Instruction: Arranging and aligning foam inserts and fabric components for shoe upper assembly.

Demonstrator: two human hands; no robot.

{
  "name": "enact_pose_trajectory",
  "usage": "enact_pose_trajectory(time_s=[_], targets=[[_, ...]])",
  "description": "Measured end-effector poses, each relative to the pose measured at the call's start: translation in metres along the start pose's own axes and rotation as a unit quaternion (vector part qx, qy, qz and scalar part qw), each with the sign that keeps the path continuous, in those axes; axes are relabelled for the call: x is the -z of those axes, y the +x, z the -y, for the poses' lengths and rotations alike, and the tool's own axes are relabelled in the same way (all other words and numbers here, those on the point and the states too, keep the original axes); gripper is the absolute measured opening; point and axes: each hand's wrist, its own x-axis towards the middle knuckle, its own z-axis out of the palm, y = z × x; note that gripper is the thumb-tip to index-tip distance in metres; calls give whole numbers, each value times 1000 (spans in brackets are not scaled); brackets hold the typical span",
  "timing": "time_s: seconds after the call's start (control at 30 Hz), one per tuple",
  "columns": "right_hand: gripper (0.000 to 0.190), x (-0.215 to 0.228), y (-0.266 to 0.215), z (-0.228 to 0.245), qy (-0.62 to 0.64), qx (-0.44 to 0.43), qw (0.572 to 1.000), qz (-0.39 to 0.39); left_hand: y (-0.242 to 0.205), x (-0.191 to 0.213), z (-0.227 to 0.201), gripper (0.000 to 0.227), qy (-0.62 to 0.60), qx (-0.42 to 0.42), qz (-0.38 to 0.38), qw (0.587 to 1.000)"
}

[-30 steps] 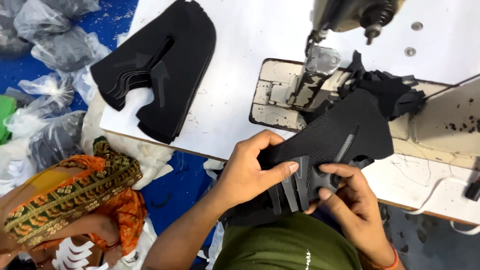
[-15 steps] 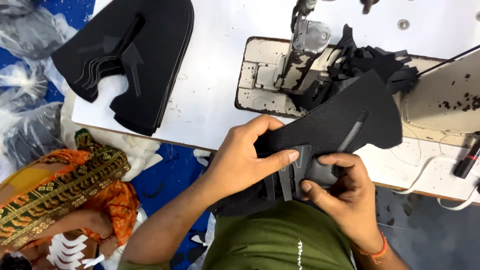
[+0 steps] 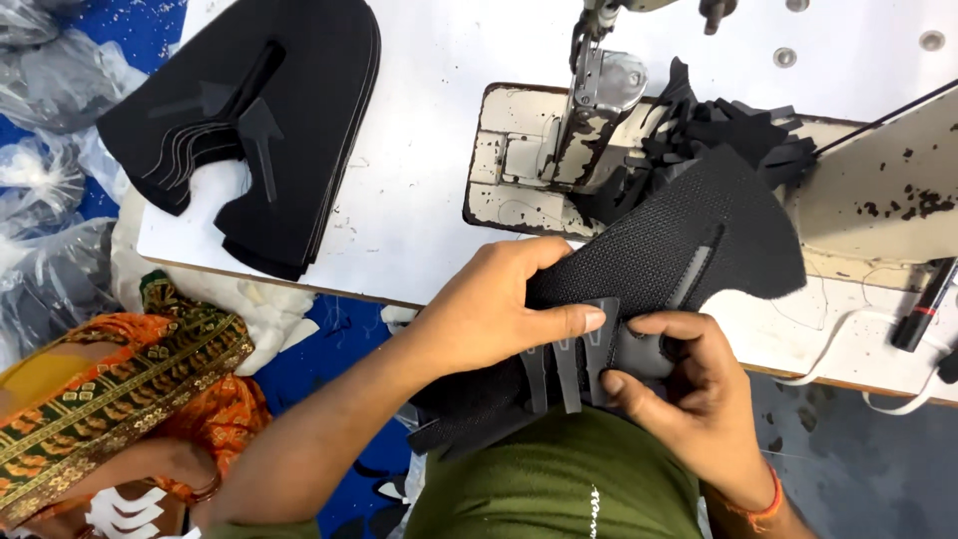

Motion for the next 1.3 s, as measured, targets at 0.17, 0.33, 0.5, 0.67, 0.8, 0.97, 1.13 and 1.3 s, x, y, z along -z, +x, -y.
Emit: enact_pose_trajectory(time_s=[0.17, 0.33, 0.5, 0.67, 0.8, 0.97, 1.13, 1.3], targets=[[46, 5, -2, 1, 68, -56, 996, 16, -1, -5, 5, 29, -62, 15, -26, 998], [42, 3, -7, -6, 91, -29, 995, 19, 1, -4, 4, 29, -49, 26, -44, 998], [54, 0, -12, -10, 37, -44, 998, -26, 1, -5, -1, 31, -38, 34, -46, 998], [53, -4, -9, -7, -24, -34, 998, -46, 0, -6, -5, 34, -30, 27, -48, 998], [51, -4, -12, -12, -15, -28, 998, -58, 0, -9, -6, 38, -40, 32, -46, 998], [51, -3, -12, -13, -7, -5, 998, -57, 3, -12, -4, 36, -26, 42, -43, 998], [57, 2, -15, -16, -14, -17, 999, -48, 3, -14, -3, 37, -51, 24, -28, 998], [57, 2, -15, -13, 13, -2, 999, -30, 4, -15, -5, 38, -63, -11, -19, 998]])
